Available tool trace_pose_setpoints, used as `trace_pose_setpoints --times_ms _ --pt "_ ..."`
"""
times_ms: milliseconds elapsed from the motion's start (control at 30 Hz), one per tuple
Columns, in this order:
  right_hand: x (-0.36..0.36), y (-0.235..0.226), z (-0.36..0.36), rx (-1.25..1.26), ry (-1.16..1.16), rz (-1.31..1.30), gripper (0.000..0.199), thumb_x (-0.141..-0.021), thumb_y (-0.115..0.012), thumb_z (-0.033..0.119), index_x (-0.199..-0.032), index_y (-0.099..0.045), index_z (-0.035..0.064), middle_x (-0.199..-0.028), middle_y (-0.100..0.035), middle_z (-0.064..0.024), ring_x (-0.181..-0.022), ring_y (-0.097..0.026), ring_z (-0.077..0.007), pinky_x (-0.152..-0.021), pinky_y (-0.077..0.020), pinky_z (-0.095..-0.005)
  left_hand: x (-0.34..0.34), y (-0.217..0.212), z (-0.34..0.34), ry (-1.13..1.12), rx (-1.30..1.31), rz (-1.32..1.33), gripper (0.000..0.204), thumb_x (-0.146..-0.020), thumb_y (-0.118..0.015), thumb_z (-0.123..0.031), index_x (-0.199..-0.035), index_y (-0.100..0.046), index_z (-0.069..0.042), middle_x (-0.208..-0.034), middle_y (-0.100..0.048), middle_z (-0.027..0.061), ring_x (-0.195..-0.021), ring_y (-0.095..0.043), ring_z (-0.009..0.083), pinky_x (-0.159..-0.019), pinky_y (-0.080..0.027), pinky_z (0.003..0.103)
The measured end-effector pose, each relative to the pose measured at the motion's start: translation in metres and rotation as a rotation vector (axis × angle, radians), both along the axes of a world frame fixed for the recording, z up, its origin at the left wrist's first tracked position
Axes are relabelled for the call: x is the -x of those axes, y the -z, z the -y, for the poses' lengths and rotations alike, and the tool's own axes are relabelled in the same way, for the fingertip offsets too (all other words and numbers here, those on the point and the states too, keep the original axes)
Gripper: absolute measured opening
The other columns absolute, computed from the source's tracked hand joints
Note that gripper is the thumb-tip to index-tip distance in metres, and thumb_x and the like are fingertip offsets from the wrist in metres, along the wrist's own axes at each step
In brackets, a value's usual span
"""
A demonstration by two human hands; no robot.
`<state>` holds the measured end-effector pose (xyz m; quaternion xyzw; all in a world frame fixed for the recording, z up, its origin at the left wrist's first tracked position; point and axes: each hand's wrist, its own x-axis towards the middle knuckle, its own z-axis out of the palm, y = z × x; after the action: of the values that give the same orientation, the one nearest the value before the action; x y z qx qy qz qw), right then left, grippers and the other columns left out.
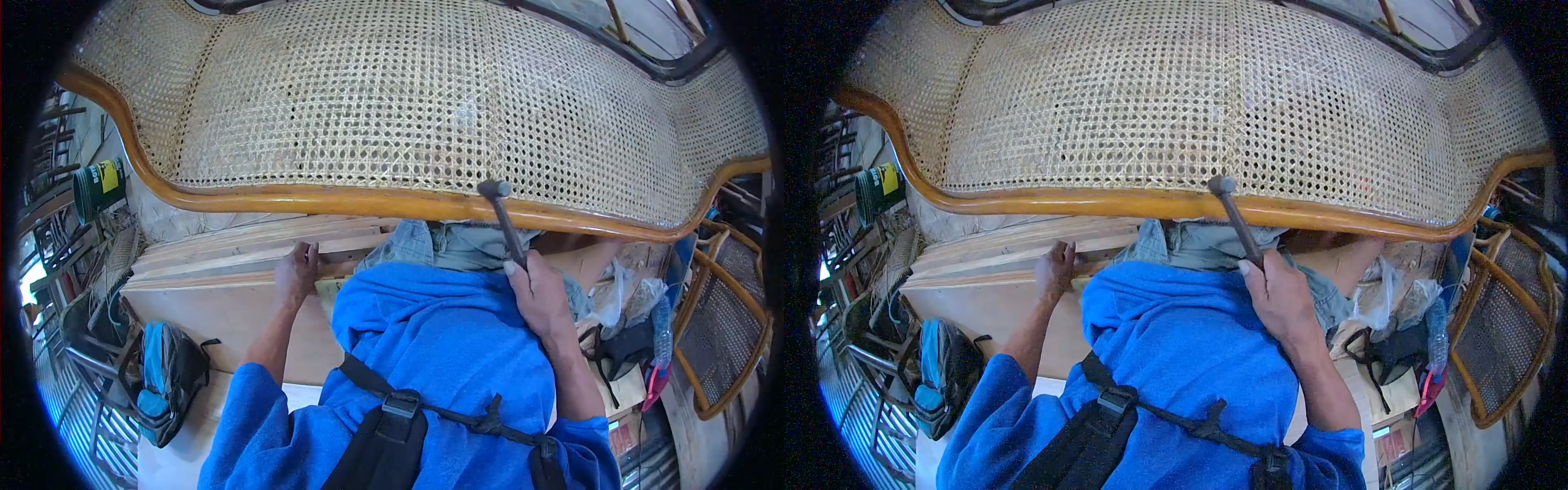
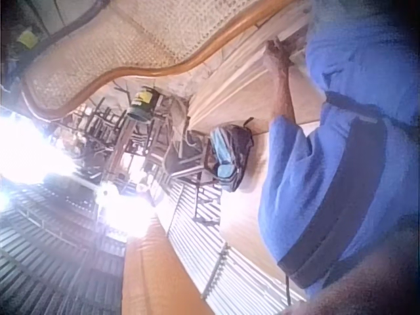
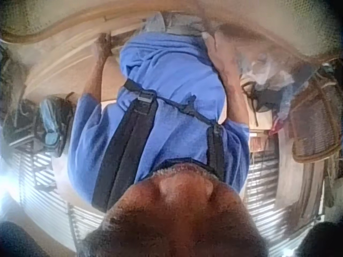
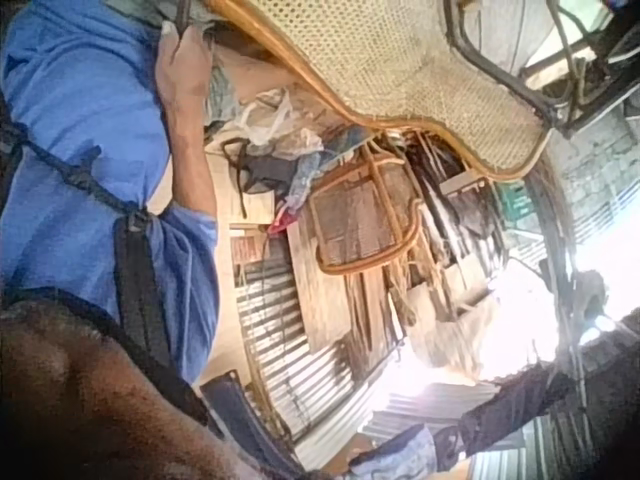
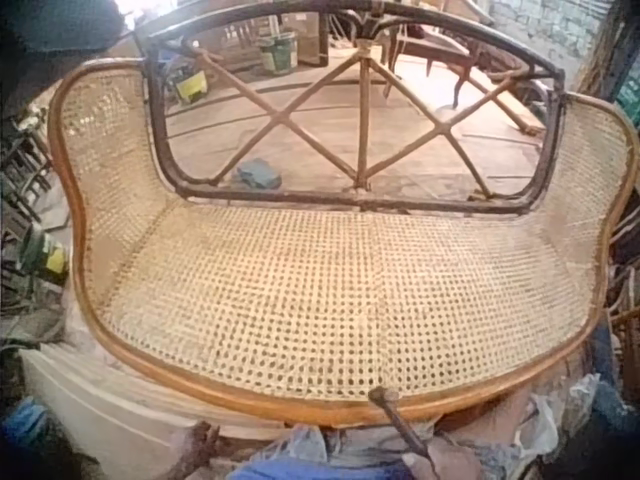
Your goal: The person repairs a rattan chair by inserting small wooden pegs into the frame and tapping them in with a hammer. They also use a utility knife to trim excess material and a pair of pliers to adjust components along the chair's edge.
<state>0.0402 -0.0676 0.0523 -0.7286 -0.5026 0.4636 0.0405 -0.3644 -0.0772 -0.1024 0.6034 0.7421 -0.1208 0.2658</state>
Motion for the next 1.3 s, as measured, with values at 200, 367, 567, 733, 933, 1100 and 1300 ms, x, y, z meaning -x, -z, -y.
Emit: trace_pose_setpoints --times_ms 200,367,567,733,933,1100,1300 --pt "0.002 0.007 0.005 -0.066 -0.014 0.027 0.029 -0.089 -0.057 0.028 -0.091 -0.052 -0.0002 -0.068 -0.058 -0.0230 -0.068 -0.060 -0.0419 -0.060 -0.0462 -0.0443 -0.001 -0.002 0.002 -0.004 -0.009 0.016 0.035 -0.091 -0.049 -0.040 -0.084 -0.060 -0.008 -0.070 -0.063 0.0173 -0.068 -0.062 0.0384 -0.059 -0.049 0.047" --pt "0.004 -0.004 0.000 0.002 0.000 -0.027 0.030 -0.089 -0.056 0.029 -0.090 -0.052 0.0000 -0.070 -0.058 -0.0249 -0.069 -0.059 -0.0439 -0.061 -0.0458 -0.0468 -0.001 -0.003 0.002 -0.001 0.005 0.001 0.035 -0.091 -0.049 -0.040 -0.083 -0.060 -0.008 -0.069 -0.063 0.0174 -0.068 -0.062 0.0384 -0.059 -0.048 0.048" --pt "0.008 0.005 0.000 -0.080 -0.059 0.007 0.028 -0.089 -0.057 0.028 -0.089 -0.051 0.0008 -0.070 -0.058 -0.0243 -0.068 -0.059 -0.0432 -0.061 -0.0454 -0.0460 0.005 0.000 0.002 -0.009 -0.074 0.082 0.035 -0.091 -0.050 -0.040 -0.085 -0.060 -0.007 -0.068 -0.061 0.0166 -0.062 -0.059 0.0372 -0.055 -0.046 0.044" --pt "-0.009 0.002 0.006 -0.023 0.130 -0.031 0.029 -0.088 -0.057 0.029 -0.087 -0.051 0.0004 -0.072 -0.057 -0.0251 -0.069 -0.057 -0.0437 -0.061 -0.0442 -0.0455 -0.031 -0.032 -0.035 -0.772 0.033 0.850 0.039 -0.092 -0.050 -0.044 -0.090 -0.060 -0.006 -0.051 -0.041 -0.0019 -0.041 -0.036 0.0114 -0.040 -0.030 0.024" --pt "-0.027 0.009 0.035 -0.070 0.056 -0.014 0.031 -0.086 -0.061 0.031 -0.087 -0.051 0.0014 -0.073 -0.058 -0.0253 -0.070 -0.056 -0.0445 -0.063 -0.0446 -0.0483 -0.135 -0.074 -0.065 -1.148 0.027 1.306 0.037 -0.086 -0.056 -0.051 -0.090 -0.049 -0.016 -0.054 -0.030 -0.0074 -0.042 -0.026 0.0032 -0.038 -0.021 0.018" --pt "-0.039 0.002 0.052 -0.191 -0.090 -0.140 0.031 -0.085 -0.061 0.030 -0.099 -0.055 0.0030 -0.082 -0.059 -0.0191 -0.079 -0.059 -0.0391 -0.068 -0.0464 -0.0448 -0.161 -0.080 -0.074 -1.215 -0.194 1.278 0.033 -0.084 -0.063 -0.046 -0.083 -0.045 -0.018 -0.054 -0.033 -0.0072 -0.041 -0.028 0.0034 -0.038 -0.021 0.019" --pt "-0.075 0.003 0.058 -0.267 -0.251 -0.110 0.028 -0.085 -0.059 0.030 -0.102 -0.056 0.0077 -0.091 -0.060 -0.0140 -0.084 -0.060 -0.0356 -0.071 -0.0491 -0.0458 -0.149 -0.069 -0.090 -1.168 -0.285 1.174 0.039 -0.079 -0.063 -0.053 -0.079 -0.046 -0.018 -0.048 -0.031 -0.0073 -0.036 -0.026 0.0045 -0.034 -0.020 0.020"
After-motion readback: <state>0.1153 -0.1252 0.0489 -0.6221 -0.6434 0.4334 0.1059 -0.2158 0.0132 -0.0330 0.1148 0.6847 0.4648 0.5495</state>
